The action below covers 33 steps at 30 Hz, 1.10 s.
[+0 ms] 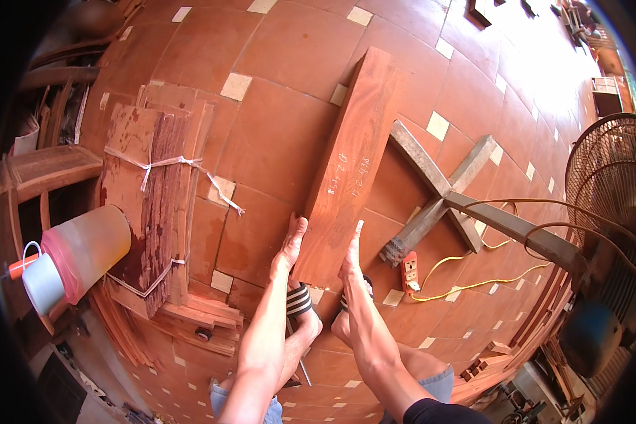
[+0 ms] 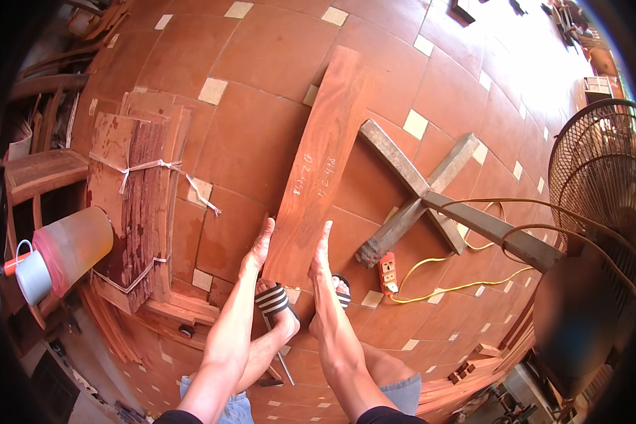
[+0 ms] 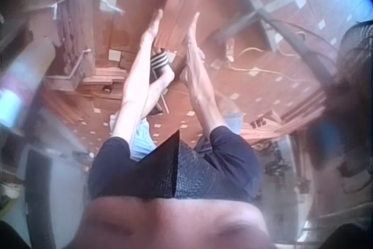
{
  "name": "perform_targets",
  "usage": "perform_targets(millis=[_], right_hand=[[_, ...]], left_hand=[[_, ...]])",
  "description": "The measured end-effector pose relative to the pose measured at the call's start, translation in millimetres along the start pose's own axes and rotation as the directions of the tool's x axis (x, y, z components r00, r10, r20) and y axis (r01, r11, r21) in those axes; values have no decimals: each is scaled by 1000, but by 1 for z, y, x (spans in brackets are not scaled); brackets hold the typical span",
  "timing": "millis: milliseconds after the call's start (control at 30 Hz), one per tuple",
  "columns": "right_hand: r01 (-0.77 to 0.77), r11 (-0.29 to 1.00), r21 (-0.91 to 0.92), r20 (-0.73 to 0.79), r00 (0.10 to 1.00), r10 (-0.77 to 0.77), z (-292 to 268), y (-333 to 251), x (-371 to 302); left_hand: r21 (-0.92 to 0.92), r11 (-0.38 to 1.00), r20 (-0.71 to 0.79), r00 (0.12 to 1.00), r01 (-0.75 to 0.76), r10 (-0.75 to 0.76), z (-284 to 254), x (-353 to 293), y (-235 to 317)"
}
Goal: The person uses a band saw to cut notches into a long wooden plank, then moves around the workshop to retrieve a large wooden board and a hand saw. They briefly saw a piece of wood on the floor and later handle a power strip and a wooden plank.
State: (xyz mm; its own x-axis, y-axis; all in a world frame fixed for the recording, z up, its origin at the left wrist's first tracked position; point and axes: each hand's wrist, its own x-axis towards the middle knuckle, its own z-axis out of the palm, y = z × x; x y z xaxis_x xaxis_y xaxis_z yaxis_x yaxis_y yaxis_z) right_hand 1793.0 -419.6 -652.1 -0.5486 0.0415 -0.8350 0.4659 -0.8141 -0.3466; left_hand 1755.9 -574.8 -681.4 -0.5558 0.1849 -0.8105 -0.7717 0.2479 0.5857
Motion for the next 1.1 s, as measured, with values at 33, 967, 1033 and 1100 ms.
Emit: perform_targets(millis=[33,967,1033,1100], right_hand=[[-11,1000,-13,-2,1000,11,4,-3,-5],[-194,922,335,314,946,85,88,-129,-244],[-220,931,292,276,951,138,85,-128,-278],[-226,929,294,255,955,151,80,-113,-308]], left_hand=[[-3,999,16,999,40,-40,0,-3,-2],[-487,846,172,973,219,-152,19,-246,111],[-491,841,220,966,228,-134,36,-259,151],[-468,839,300,943,277,-143,52,-292,188]])
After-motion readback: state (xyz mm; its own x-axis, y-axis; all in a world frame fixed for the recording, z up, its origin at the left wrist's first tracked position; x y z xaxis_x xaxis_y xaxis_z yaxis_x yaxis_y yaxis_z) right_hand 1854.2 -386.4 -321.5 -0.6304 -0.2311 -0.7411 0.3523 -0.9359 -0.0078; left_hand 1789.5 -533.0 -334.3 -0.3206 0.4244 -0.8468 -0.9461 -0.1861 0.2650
